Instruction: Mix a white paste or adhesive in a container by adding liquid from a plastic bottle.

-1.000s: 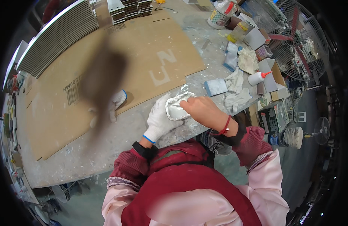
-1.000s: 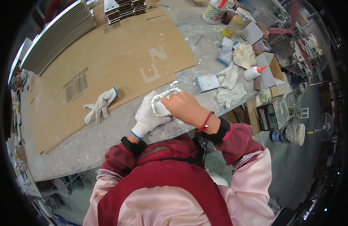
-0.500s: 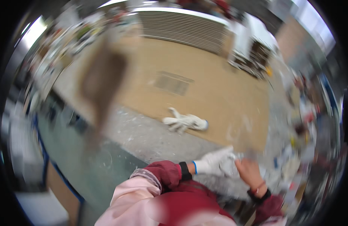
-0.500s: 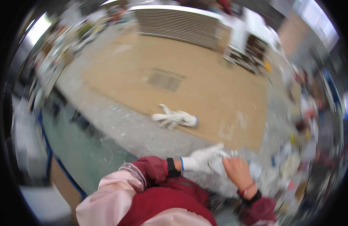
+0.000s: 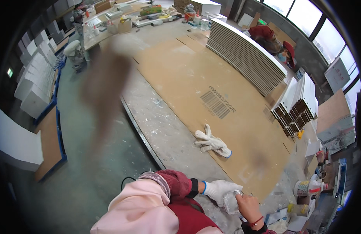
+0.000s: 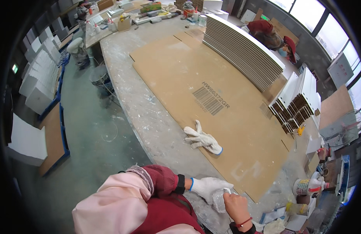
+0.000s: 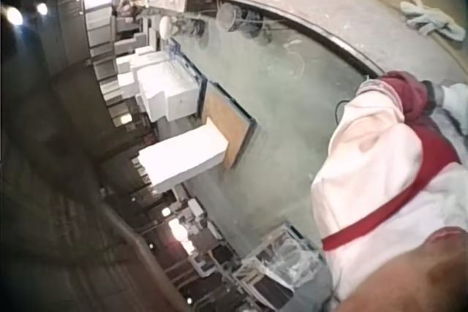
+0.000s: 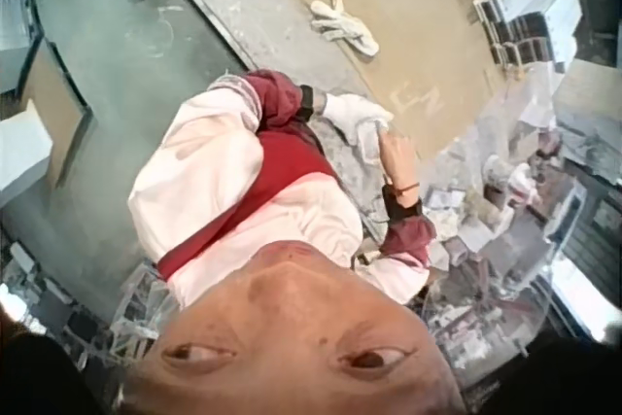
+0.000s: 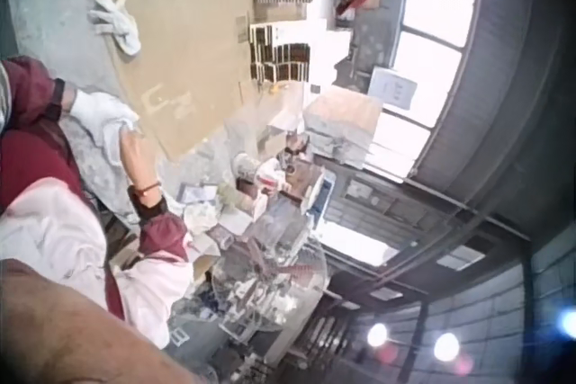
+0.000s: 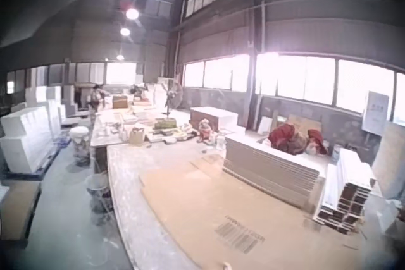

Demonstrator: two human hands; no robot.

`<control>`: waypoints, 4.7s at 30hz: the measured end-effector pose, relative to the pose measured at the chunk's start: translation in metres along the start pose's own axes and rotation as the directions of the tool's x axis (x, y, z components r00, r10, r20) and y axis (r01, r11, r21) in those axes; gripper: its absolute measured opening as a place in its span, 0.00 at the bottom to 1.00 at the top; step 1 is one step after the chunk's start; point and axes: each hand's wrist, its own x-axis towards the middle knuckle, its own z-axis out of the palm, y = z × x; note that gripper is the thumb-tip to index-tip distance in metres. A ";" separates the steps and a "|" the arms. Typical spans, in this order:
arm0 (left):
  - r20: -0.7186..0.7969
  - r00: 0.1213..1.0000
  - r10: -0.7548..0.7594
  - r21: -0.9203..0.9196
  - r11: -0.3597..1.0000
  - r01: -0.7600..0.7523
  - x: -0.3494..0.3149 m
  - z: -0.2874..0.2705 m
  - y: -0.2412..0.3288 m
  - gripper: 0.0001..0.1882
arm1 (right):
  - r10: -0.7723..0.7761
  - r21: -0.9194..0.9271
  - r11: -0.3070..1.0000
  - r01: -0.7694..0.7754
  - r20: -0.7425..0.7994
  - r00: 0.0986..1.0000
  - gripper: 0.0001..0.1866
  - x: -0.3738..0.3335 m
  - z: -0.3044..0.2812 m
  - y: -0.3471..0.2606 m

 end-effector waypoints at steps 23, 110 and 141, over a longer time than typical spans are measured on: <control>0.011 1.000 -0.012 0.136 0.991 0.011 0.009 0.001 -0.007 0.53 | 0.358 0.196 0.922 -0.333 -0.110 0.927 0.02 -0.057 0.034 -0.006; -0.089 0.994 0.068 0.267 0.963 -0.042 0.000 0.019 -0.010 0.50 | 0.833 0.234 0.538 -0.810 -0.003 0.553 0.01 -0.028 0.022 -0.060; -0.186 0.959 0.212 0.239 0.957 -0.165 0.002 0.025 -0.016 0.51 | 0.858 0.236 0.492 -0.838 0.027 0.512 0.03 -0.039 0.041 -0.057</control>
